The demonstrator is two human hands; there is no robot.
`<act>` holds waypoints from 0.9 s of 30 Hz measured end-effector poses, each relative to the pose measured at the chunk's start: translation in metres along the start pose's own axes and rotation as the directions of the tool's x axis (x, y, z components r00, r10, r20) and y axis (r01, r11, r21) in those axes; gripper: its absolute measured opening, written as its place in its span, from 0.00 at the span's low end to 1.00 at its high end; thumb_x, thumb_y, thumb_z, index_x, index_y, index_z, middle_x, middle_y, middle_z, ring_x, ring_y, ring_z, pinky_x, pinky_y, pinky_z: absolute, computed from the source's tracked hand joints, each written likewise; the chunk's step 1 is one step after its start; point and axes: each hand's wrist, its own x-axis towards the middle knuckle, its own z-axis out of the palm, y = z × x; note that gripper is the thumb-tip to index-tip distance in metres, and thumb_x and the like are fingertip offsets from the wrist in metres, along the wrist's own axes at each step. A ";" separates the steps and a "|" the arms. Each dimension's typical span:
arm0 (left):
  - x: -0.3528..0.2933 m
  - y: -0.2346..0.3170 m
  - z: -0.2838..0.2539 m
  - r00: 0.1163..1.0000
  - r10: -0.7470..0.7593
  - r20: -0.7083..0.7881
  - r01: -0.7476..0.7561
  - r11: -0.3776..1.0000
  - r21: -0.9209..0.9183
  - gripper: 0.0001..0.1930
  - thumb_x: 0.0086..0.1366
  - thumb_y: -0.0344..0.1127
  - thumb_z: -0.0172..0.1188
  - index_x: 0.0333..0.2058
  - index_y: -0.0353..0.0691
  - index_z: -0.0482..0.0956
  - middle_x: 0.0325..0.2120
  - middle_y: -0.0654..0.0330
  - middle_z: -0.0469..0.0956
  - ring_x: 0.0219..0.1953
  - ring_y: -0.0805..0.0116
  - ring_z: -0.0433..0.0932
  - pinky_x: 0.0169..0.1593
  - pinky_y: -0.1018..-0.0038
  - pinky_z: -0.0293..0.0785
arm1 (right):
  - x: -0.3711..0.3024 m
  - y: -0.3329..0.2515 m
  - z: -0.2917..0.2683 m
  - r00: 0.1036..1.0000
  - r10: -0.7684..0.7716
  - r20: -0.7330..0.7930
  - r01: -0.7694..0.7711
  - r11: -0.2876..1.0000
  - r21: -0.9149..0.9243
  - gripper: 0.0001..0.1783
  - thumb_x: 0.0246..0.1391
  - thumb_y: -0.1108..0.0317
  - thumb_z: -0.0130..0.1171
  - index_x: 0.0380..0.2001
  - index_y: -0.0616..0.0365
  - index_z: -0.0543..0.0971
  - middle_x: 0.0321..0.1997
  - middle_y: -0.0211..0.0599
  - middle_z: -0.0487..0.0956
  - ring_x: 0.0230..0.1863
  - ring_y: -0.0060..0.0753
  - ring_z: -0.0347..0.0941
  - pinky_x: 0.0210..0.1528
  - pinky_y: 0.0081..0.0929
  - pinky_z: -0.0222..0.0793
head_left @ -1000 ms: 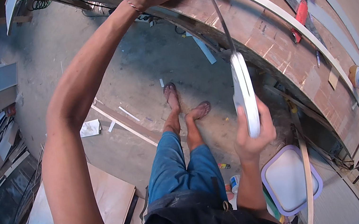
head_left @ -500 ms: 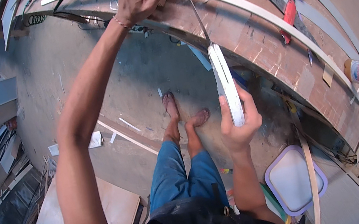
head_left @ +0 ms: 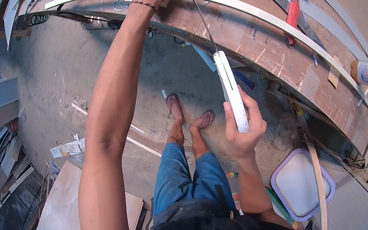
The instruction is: The person cuts a thin wooden strip with a hand saw, then smooths the edges of a white board using an angle grinder. They attach the cut strip to the board using a nail gun, then flip the board and attach another strip to the opposite side.
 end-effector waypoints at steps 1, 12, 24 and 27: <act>0.003 0.005 -0.004 0.992 -0.116 0.042 0.119 0.989 -0.082 0.24 0.63 0.42 0.49 0.47 0.24 0.72 0.26 0.40 0.80 0.29 0.42 0.80 0.35 0.55 0.77 | -0.001 -0.001 -0.001 0.999 0.037 -0.004 -0.037 0.999 0.016 0.19 0.53 0.78 0.62 0.49 0.70 0.77 0.42 0.48 0.83 0.37 0.26 0.80 0.40 0.21 0.74; 0.005 0.010 -0.010 0.973 -0.205 0.109 0.221 0.963 -0.155 0.25 0.61 0.40 0.48 0.49 0.22 0.67 0.26 0.37 0.79 0.31 0.41 0.80 0.39 0.52 0.76 | 0.011 -0.016 -0.002 0.999 -0.031 0.013 0.031 0.998 -0.057 0.21 0.51 0.79 0.63 0.50 0.71 0.76 0.39 0.51 0.83 0.38 0.32 0.83 0.38 0.24 0.77; 0.004 0.010 -0.012 0.977 -0.184 0.107 0.200 0.966 -0.167 0.15 0.62 0.39 0.48 0.41 0.34 0.72 0.28 0.39 0.80 0.33 0.40 0.80 0.40 0.52 0.76 | 0.002 -0.010 -0.012 0.999 -0.039 0.020 0.041 0.996 -0.076 0.21 0.51 0.79 0.64 0.49 0.69 0.76 0.36 0.48 0.84 0.36 0.28 0.82 0.36 0.23 0.76; 0.002 0.006 -0.007 0.980 -0.187 0.067 0.195 0.971 -0.137 0.14 0.62 0.39 0.49 0.41 0.35 0.73 0.28 0.39 0.80 0.33 0.40 0.81 0.41 0.52 0.76 | -0.014 -0.003 -0.020 0.994 -0.106 -0.010 0.105 0.993 -0.056 0.21 0.50 0.78 0.65 0.50 0.67 0.77 0.35 0.46 0.84 0.35 0.26 0.82 0.34 0.22 0.75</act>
